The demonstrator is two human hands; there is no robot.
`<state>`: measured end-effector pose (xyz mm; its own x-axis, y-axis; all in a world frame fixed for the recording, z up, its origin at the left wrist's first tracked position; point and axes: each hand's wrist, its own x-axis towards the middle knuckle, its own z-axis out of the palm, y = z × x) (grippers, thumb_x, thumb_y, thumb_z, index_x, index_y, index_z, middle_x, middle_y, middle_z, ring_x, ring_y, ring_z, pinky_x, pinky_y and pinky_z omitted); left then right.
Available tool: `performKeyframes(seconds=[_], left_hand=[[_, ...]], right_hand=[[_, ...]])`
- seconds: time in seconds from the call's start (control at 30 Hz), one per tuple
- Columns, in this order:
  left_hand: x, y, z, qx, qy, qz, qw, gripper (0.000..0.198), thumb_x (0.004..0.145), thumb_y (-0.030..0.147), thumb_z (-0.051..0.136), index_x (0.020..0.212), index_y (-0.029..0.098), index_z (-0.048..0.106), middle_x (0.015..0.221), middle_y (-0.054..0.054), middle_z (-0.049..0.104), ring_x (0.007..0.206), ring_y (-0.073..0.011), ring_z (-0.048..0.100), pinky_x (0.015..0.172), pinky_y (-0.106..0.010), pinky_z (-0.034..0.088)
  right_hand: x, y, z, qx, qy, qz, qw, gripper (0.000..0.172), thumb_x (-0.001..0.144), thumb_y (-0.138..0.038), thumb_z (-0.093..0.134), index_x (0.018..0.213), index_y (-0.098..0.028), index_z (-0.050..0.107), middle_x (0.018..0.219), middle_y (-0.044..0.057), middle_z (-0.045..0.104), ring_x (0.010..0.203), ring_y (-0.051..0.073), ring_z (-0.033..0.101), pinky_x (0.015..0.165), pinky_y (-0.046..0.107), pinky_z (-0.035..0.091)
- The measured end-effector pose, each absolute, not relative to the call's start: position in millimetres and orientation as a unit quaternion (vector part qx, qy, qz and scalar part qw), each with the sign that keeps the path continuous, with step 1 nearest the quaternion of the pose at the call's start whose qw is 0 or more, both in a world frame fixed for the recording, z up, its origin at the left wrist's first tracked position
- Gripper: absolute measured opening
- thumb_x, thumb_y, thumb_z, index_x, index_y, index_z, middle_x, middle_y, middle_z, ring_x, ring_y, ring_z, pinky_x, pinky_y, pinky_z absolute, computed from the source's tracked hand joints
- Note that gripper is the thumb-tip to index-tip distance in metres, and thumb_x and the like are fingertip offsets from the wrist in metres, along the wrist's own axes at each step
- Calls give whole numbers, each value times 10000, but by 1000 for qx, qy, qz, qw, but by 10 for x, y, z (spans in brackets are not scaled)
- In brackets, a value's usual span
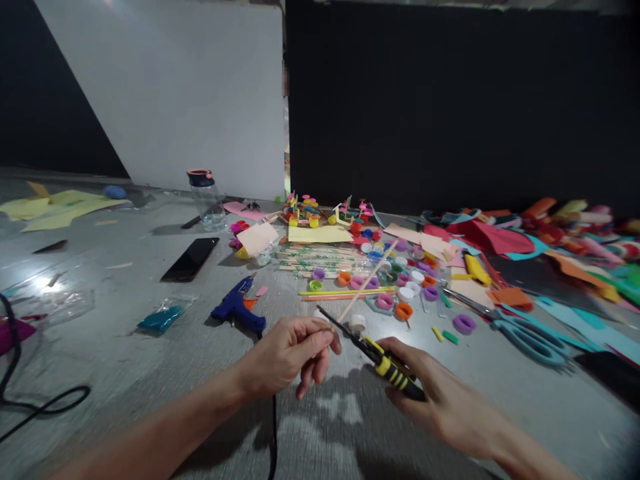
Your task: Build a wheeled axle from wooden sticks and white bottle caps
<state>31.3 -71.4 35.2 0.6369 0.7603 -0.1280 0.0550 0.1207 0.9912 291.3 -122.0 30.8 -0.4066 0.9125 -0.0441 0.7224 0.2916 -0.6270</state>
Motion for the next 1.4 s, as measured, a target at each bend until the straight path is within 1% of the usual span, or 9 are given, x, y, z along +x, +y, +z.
performKeyframes(seconds=[0.27, 0.47, 0.73, 1.0, 1.07, 1.17, 1.23, 1.3, 1.4], left_hand=[[314, -682, 308, 599, 319, 253, 690, 411, 908, 553, 600, 865, 144, 610, 505, 54, 554, 322, -44, 449, 335, -127, 375], [332, -651, 246, 602, 326, 261, 680, 402, 903, 543, 598, 880, 142, 615, 524, 46, 567, 334, -50, 455, 343, -141, 356], [294, -615, 325, 631, 361, 329, 603, 408, 915, 565, 532, 918, 159, 571, 573, 37, 572, 400, -60, 405, 379, -160, 324], [264, -689, 400, 717, 380, 335, 478, 318, 1000, 389, 473, 883, 149, 645, 595, 28, 541, 547, -94, 457, 547, -211, 370], [274, -713, 415, 743, 386, 329, 437, 306, 1005, 352, 478, 863, 153, 663, 593, 35, 512, 575, -103, 467, 595, -228, 375], [294, -735, 420, 781, 391, 315, 372, 295, 1005, 313, 495, 833, 164, 683, 594, 40, 480, 572, -108, 455, 610, -244, 349], [309, -743, 400, 804, 390, 303, 331, 293, 1005, 299, 507, 811, 173, 687, 600, 37, 497, 562, -111, 453, 601, -251, 329], [321, -751, 362, 825, 386, 292, 292, 301, 1006, 293, 515, 782, 180, 682, 626, 21, 554, 585, -122, 489, 614, -259, 327], [325, -759, 283, 846, 384, 280, 242, 296, 1012, 296, 509, 812, 190, 700, 731, -24, 666, 694, -165, 581, 664, -280, 342]], right_hand=[[2907, -1279, 228, -534, -791, 249, 165, 414, 783, -123, 524, 1182, -193, 609, 1163, 115, 697, 1067, 299, 655, 847, 402, 545], [2900, -1239, 176, -521, -803, 223, 183, 356, 821, -133, 531, 1165, -203, 594, 1100, 110, 714, 948, 279, 685, 747, 389, 559], [3304, -1209, 421, -558, -794, 224, 89, 520, 894, -252, 575, 1406, -269, 486, 1294, 97, 652, 1121, 304, 652, 906, 457, 556], [3449, -1333, 171, -558, -823, 104, 24, 658, 752, -337, 805, 1339, -115, 608, 1326, 233, 614, 1217, 442, 583, 1017, 655, 489], [3355, -1375, 202, -530, -842, 67, 69, 510, 831, -346, 779, 1280, -155, 630, 1269, 196, 634, 1142, 400, 618, 937, 611, 549], [3088, -1381, 399, -437, -879, -11, 191, 157, 1041, -226, 523, 1156, -187, 622, 1161, 129, 644, 1040, 282, 620, 873, 473, 557], [2861, -1308, 546, -349, -893, -107, 261, 222, 1035, -122, 511, 1246, -135, 580, 1240, 146, 626, 1173, 299, 539, 977, 470, 479], [2655, -1175, 632, -307, -909, -140, 244, 255, 1027, -79, 494, 1264, -100, 586, 1294, 157, 613, 1246, 327, 480, 1109, 551, 334], [2476, -962, 607, -314, -919, -123, 204, 158, 1028, -119, 510, 971, -138, 656, 922, 76, 655, 839, 239, 541, 824, 415, 456]])
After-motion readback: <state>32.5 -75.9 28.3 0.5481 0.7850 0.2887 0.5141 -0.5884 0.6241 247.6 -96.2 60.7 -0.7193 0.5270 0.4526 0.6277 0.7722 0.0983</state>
